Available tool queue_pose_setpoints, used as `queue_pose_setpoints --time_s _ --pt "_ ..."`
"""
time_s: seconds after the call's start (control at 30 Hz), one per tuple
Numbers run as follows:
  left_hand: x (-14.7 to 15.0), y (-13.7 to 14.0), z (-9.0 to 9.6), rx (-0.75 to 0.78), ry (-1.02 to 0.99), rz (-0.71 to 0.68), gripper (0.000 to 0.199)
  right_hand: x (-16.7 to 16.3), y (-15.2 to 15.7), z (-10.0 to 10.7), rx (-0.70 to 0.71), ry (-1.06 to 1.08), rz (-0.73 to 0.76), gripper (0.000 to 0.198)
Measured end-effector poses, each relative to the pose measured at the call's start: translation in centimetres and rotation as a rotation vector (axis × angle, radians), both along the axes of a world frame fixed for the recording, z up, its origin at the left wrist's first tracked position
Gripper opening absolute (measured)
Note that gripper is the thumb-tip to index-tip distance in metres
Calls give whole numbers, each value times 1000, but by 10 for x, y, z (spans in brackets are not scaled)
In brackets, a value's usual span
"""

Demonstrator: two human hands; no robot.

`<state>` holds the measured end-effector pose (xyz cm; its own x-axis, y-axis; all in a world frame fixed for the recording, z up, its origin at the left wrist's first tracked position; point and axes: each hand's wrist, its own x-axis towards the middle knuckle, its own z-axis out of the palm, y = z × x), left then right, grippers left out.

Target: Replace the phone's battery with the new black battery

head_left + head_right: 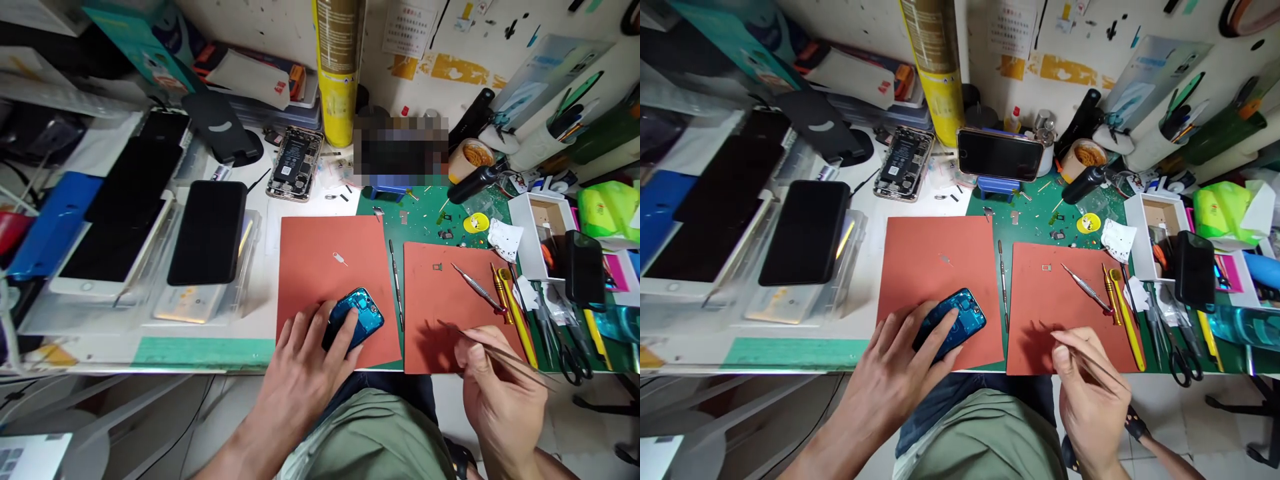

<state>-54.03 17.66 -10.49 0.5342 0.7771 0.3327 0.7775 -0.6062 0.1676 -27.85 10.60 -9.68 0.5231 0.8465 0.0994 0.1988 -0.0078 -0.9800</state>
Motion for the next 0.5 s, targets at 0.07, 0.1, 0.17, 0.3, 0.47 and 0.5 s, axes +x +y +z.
queue_pose_setpoints --time_s 0.07,0.1,0.17,0.3,0.47,0.5 --pt "1 -3 2 -19 -6 13 42 -6 2 0 28 -84 28 11" --pt "1 -3 2 -33 -18 2 43 -11 4 1 45 -110 40 13" --pt "-1 -1 3 -60 -44 -48 45 -22 8 1 70 -164 34 17" --pt "-7 9 1 -107 -69 -187 53 -49 15 -4 89 -215 23 15" --pt "-12 21 -2 -171 -98 -266 60 -72 21 -16 109 -67 -2 15" --pt "-13 23 -2 -181 -103 -272 61 -75 21 -17 110 -67 1 15"
